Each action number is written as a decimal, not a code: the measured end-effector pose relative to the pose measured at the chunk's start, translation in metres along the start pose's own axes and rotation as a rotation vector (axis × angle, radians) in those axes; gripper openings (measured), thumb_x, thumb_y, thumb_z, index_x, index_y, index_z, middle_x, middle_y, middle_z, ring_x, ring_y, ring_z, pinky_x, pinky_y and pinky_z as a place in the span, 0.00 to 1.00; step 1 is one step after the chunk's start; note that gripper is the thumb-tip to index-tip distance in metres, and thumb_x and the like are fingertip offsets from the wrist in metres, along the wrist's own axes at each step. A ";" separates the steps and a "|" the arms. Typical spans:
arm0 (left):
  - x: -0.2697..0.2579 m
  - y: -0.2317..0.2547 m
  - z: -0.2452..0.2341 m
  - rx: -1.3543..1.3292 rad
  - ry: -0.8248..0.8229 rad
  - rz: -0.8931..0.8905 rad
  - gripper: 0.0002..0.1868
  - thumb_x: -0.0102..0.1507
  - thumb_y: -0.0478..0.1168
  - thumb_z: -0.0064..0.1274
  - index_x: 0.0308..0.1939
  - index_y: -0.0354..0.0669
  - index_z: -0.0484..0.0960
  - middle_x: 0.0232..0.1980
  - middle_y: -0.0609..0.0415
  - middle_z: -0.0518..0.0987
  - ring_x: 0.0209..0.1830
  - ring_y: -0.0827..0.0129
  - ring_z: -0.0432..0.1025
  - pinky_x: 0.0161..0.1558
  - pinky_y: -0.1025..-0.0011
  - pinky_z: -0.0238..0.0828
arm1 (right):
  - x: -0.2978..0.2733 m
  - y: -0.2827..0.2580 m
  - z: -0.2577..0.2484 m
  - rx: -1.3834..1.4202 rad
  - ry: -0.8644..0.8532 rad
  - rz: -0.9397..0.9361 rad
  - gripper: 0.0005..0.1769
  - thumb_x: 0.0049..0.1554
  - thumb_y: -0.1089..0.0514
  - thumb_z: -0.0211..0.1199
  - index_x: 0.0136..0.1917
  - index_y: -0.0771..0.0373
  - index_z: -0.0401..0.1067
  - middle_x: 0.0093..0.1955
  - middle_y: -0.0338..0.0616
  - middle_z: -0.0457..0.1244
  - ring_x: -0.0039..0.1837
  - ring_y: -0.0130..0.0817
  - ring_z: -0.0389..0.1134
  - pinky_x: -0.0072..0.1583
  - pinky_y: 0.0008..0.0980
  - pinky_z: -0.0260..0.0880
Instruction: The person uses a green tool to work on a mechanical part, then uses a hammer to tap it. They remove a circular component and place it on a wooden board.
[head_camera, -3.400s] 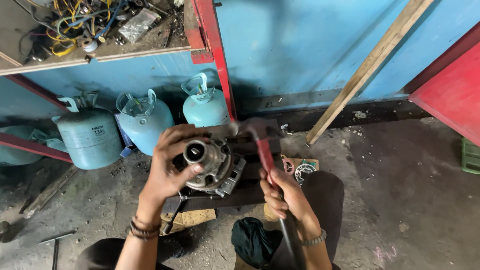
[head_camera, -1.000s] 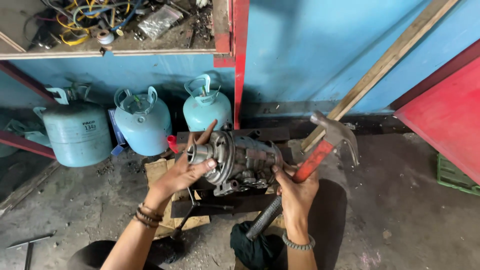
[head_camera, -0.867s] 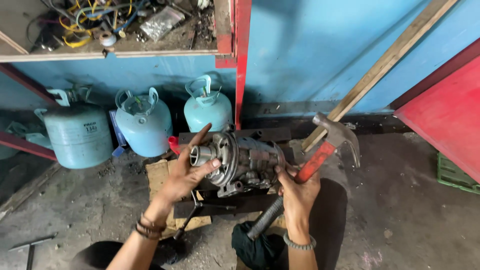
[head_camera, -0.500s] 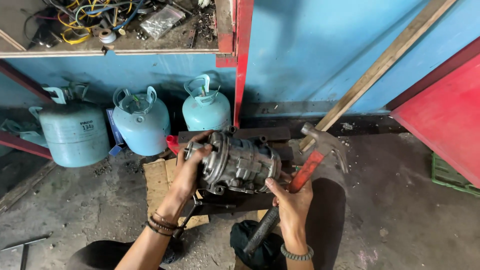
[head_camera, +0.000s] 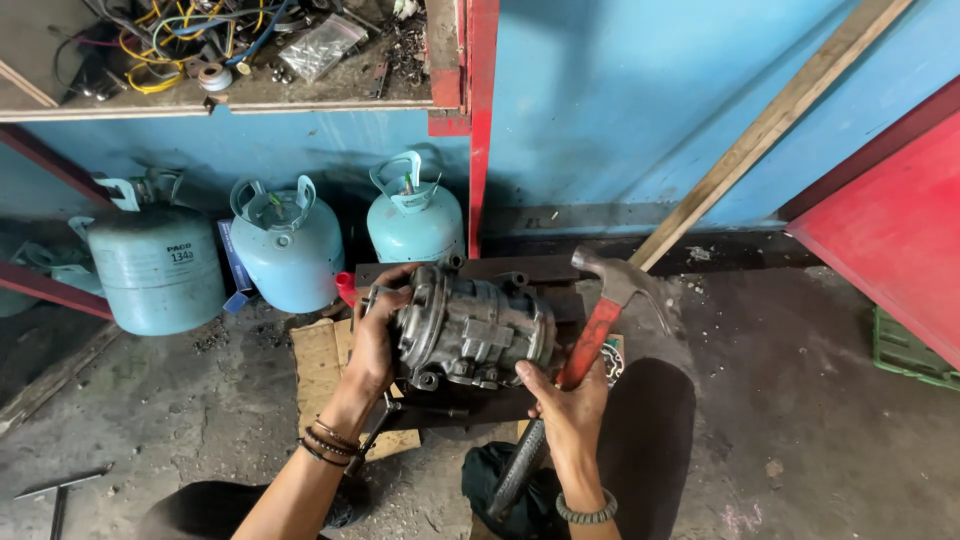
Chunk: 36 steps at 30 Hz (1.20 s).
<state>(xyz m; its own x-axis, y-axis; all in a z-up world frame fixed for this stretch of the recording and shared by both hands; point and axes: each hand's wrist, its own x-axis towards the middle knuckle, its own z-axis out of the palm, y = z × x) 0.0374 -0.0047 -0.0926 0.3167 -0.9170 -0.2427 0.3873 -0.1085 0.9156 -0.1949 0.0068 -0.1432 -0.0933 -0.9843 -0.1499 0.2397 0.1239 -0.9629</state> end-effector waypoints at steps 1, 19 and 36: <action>-0.001 0.002 0.002 0.046 -0.012 0.000 0.36 0.56 0.46 0.41 0.68 0.37 0.69 0.60 0.38 0.75 0.54 0.52 0.69 0.53 0.54 0.66 | 0.001 0.007 -0.003 0.024 -0.033 0.009 0.30 0.47 0.69 0.75 0.57 0.63 0.61 0.40 0.49 0.70 0.39 0.34 0.75 0.28 0.20 0.65; -0.045 0.029 0.030 -0.129 0.134 -0.218 0.46 0.51 0.49 0.56 0.68 0.25 0.65 0.64 0.31 0.75 0.62 0.47 0.72 0.65 0.55 0.66 | 0.013 -0.036 -0.010 -0.132 -0.069 -0.041 0.22 0.51 0.67 0.70 0.52 0.65 0.61 0.30 0.41 0.58 0.24 0.27 0.54 0.26 0.26 0.58; 0.002 0.007 0.005 0.074 -0.072 0.296 0.24 0.55 0.36 0.43 0.54 0.33 0.80 0.52 0.49 0.80 0.51 0.65 0.70 0.58 0.71 0.62 | -0.002 0.007 -0.014 -0.116 -0.080 -0.149 0.29 0.45 0.69 0.77 0.53 0.65 0.61 0.30 0.38 0.58 0.23 0.26 0.57 0.26 0.23 0.61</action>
<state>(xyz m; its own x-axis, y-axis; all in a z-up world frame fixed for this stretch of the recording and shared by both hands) 0.0365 -0.0095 -0.0848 0.3429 -0.9375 0.0589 0.2229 0.1421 0.9644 -0.2064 0.0112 -0.1524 -0.0412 -0.9991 0.0097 0.1153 -0.0144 -0.9932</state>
